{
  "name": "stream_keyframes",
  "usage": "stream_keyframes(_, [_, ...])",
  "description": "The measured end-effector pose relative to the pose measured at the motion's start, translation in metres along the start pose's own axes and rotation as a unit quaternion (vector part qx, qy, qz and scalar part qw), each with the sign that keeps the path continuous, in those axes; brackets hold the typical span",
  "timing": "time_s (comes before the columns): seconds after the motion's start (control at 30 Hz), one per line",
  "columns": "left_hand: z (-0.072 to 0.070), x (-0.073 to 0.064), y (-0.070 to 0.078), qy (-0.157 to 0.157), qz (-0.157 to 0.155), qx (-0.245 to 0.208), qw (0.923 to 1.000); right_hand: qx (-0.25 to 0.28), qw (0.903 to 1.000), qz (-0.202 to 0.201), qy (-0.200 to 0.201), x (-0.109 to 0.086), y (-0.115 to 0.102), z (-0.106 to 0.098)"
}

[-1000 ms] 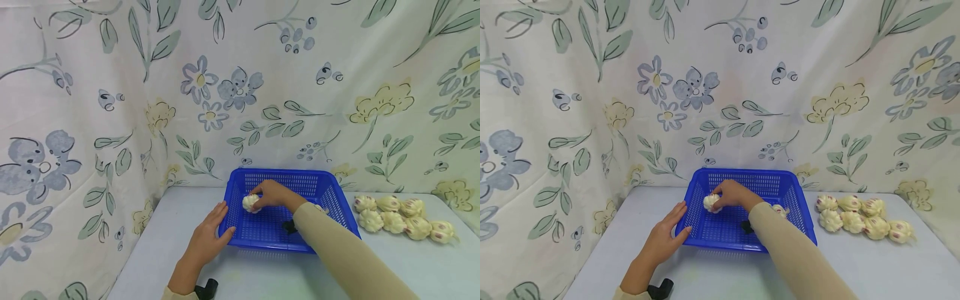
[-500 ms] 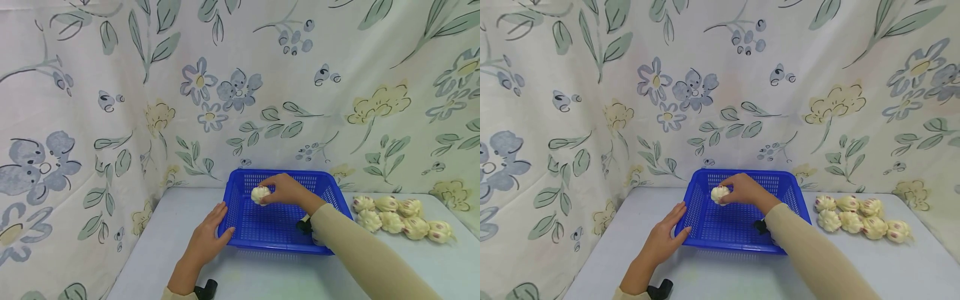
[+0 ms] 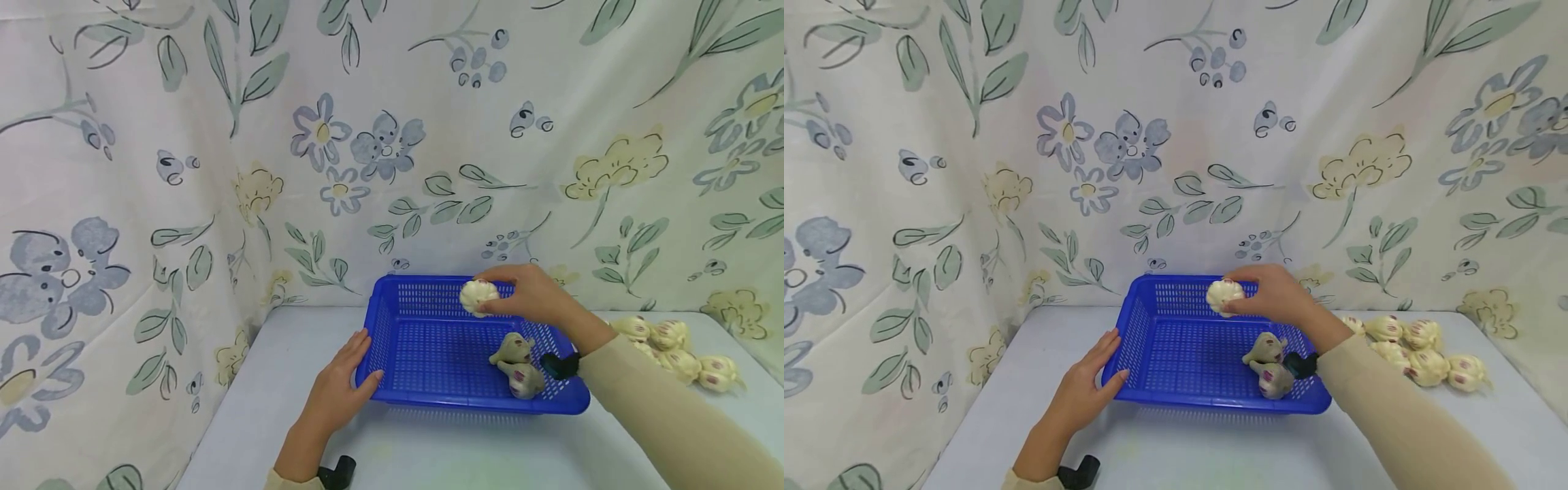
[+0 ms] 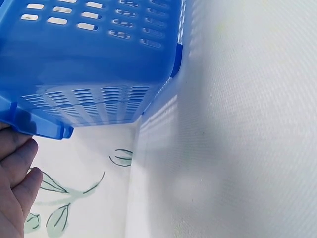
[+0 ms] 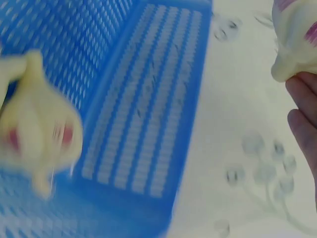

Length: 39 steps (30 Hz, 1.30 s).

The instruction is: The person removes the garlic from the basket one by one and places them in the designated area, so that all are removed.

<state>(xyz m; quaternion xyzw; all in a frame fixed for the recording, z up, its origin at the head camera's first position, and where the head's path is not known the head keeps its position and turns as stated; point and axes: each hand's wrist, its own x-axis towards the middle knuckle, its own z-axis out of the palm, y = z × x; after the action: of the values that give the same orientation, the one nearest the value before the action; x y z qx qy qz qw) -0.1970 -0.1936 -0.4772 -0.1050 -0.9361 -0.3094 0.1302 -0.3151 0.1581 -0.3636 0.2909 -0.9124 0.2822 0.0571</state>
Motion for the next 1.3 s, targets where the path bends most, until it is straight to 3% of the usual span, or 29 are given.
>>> stream_keyframes(0.27, [0.000, 0.000, 0.001, -0.004, 0.007, -0.005, 1.0000, 0.010, 0.9907, 0.134, 0.021, -0.065, 0.041, -0.046])
stream_keyframes(0.67, [-0.008, -0.002, -0.004, -0.007, -0.013, 0.006, 0.9999, -0.027, 0.9537, 0.282, 0.101, -0.142, 0.127, -0.094])
stream_keyframes(0.8, [-0.012, -0.002, -0.008, 0.004, -0.005, 0.013, 0.9999, -0.020, 0.9320, 0.334, 0.139, -0.160, 0.158, -0.104])
stream_keyframes(0.97, [-0.012, 0.000, -0.010, 0.005, 0.006, 0.019, 0.9998, 0.018, 0.8950, 0.411, 0.173, -0.184, 0.195, -0.110])
stream_keyframes(1.13, [-0.010, 0.001, -0.008, 0.007, 0.009, 0.015, 0.9998, 0.059, 0.8632, 0.470, 0.176, -0.205, 0.226, -0.107])
stream_keyframes(1.3, [-0.007, 0.001, -0.008, 0.009, 0.015, 0.006, 0.9998, 0.090, 0.8255, 0.535, 0.156, -0.221, 0.241, -0.102])
